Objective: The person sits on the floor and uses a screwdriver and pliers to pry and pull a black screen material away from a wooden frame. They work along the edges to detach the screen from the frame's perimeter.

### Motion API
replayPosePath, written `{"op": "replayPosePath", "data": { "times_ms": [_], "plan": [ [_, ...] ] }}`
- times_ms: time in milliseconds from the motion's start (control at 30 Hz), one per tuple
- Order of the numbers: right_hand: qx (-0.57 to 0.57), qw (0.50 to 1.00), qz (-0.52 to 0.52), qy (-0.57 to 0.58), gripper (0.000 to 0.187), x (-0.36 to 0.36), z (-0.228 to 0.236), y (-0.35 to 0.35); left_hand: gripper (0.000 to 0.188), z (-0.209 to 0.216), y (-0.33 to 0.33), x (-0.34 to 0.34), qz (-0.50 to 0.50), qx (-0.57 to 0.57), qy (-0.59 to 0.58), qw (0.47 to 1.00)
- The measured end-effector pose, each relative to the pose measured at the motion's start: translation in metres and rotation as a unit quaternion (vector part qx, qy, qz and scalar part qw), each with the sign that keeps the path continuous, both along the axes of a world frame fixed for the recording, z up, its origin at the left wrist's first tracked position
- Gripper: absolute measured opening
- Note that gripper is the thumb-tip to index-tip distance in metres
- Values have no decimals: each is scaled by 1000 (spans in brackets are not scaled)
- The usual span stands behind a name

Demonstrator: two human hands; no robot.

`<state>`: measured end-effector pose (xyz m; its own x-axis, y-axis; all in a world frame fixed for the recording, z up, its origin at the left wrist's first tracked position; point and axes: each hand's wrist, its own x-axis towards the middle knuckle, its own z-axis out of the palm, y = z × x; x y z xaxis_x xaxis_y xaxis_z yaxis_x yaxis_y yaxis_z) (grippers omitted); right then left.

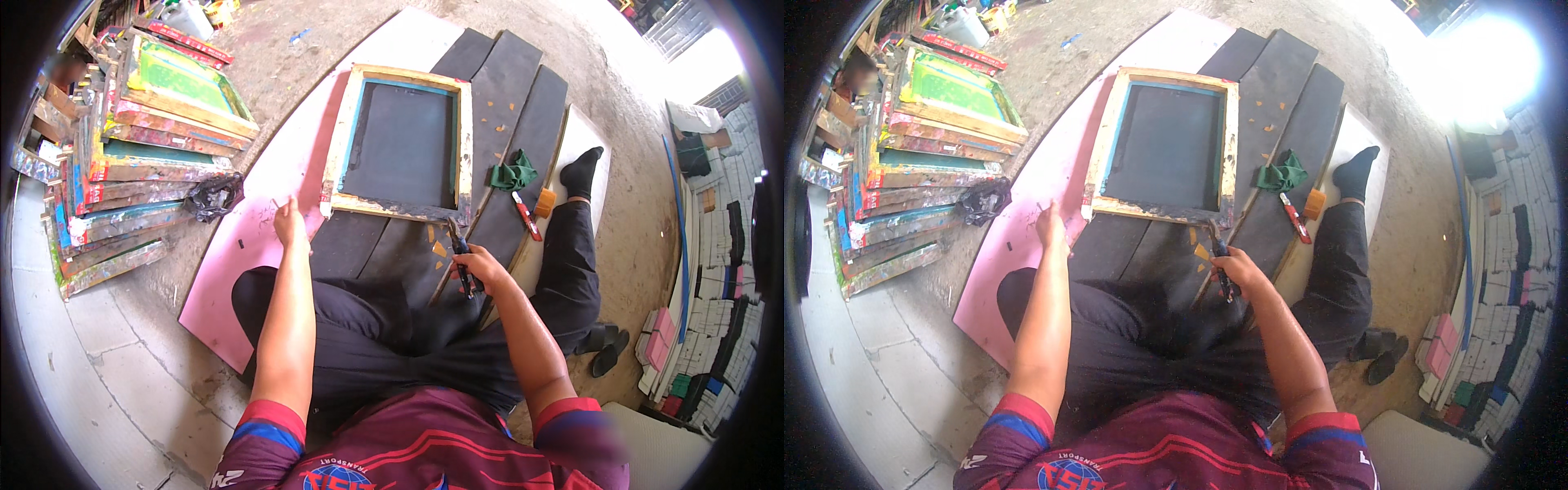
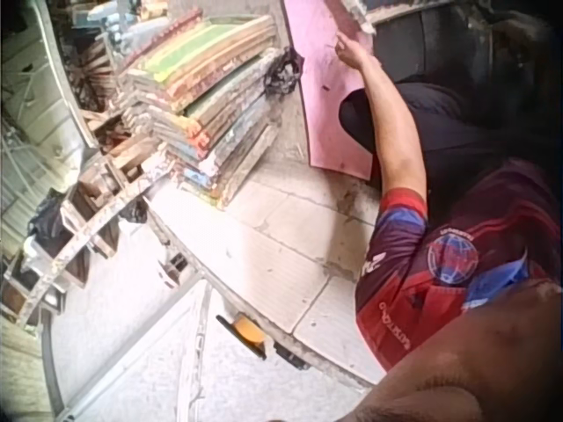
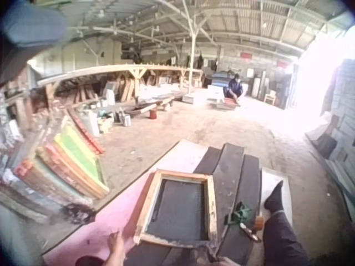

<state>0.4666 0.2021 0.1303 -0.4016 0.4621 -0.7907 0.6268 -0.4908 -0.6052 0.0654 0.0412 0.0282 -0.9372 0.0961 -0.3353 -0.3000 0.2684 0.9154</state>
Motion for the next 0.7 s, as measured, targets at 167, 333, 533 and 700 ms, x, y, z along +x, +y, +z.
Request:
{"op": "replayPosePath", "data": {
  "times_ms": [167, 333, 533, 700],
  "plan": [
    [26, 1000, 3, 3, 28, -3, -14, -3, 37, 24, 13, 51, -100, 59, 10, 993],
    [85, 995, -55, -13, 31, -25, -30, -25, 43, 10, 21, 61, -124, -21, 81, 989],
    [150, 984, -73, -60, 36, -47, -35, -41, 40, -9, 17, 56, -129, -56, 121, 983],
    [203, 972, -74, -90, 31, -54, -37, -41, 35, -4, 19, 56, -149, -114, 164, 968]
  ]
}}
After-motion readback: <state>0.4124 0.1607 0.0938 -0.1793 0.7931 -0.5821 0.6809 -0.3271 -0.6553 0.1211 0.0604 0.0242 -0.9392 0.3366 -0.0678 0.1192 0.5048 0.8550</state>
